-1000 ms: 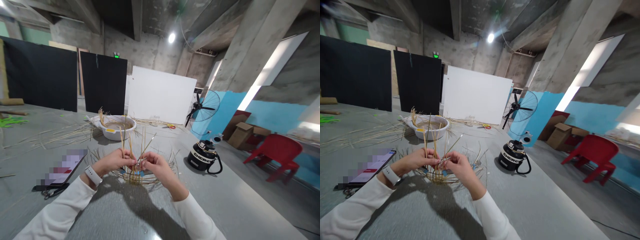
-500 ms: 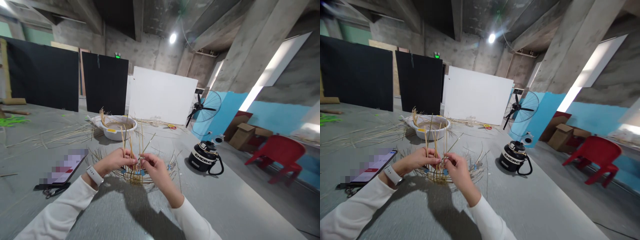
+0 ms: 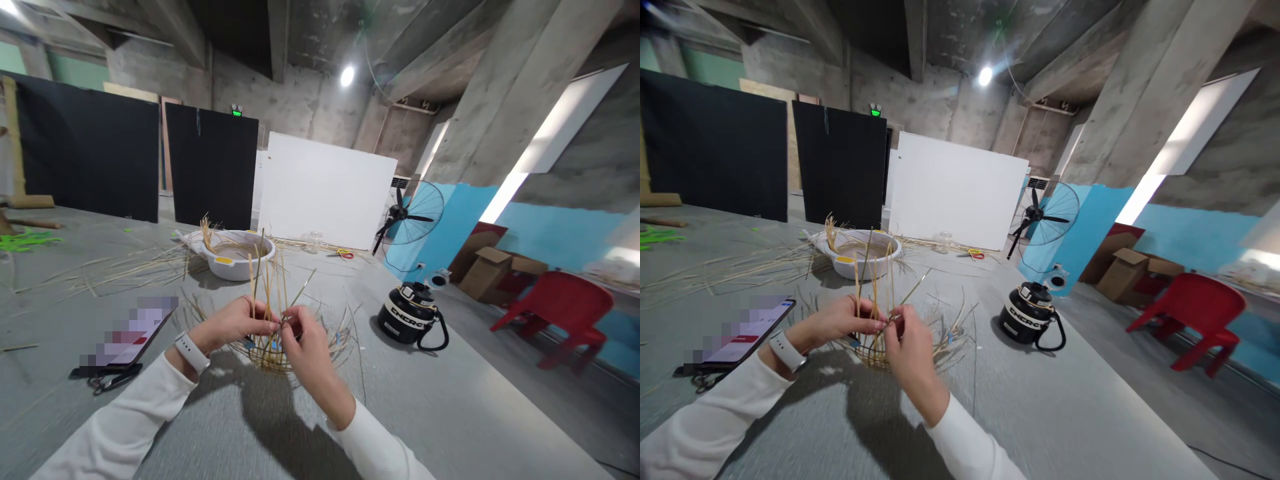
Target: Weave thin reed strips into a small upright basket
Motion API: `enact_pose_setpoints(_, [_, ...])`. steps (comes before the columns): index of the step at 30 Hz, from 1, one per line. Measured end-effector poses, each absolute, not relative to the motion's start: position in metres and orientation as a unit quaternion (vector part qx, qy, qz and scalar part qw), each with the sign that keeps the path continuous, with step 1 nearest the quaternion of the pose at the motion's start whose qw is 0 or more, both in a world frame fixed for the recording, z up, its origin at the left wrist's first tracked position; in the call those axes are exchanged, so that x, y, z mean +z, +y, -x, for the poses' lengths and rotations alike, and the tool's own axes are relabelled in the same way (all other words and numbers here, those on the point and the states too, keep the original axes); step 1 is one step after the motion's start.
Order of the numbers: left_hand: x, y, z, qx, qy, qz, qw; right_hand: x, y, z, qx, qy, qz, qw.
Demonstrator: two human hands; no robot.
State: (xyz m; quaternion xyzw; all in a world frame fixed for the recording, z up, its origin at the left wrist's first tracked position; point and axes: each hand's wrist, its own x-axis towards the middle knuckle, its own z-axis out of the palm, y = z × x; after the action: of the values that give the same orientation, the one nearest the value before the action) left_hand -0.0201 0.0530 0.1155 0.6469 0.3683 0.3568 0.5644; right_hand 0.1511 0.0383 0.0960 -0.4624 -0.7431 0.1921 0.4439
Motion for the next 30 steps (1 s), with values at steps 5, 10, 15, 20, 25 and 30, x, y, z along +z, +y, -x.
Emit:
enact_pose_setpoints(5, [0.110,0.056,0.022,0.355,0.356,-0.641,0.580,0.092,0.038,-0.150,0.174,-0.750,0.457,0.445])
enact_pose_setpoints(10, [0.109,0.058,0.023,0.354,0.356,-0.634,0.588,0.090,0.040,-0.150,0.148,-0.758,0.458,0.440])
enact_pose_setpoints(15, [0.111,0.056,0.021,0.357,0.358,-0.640,0.579,0.088,0.041,-0.153,0.101,-0.779,0.430,0.445])
enact_pose_setpoints(20, [0.115,0.054,0.017,0.363,0.390,-0.667,0.520,0.088,0.041,-0.155,0.073,-0.808,0.385,0.440])
enact_pose_setpoints(25, [0.116,0.055,0.015,0.374,0.421,-0.692,0.452,0.089,0.042,-0.156,0.165,-0.785,0.385,0.456])
enact_pose_setpoints(30, [0.114,0.056,0.015,0.377,0.435,-0.692,0.435,0.091,0.049,-0.156,0.285,-0.706,0.413,0.500])
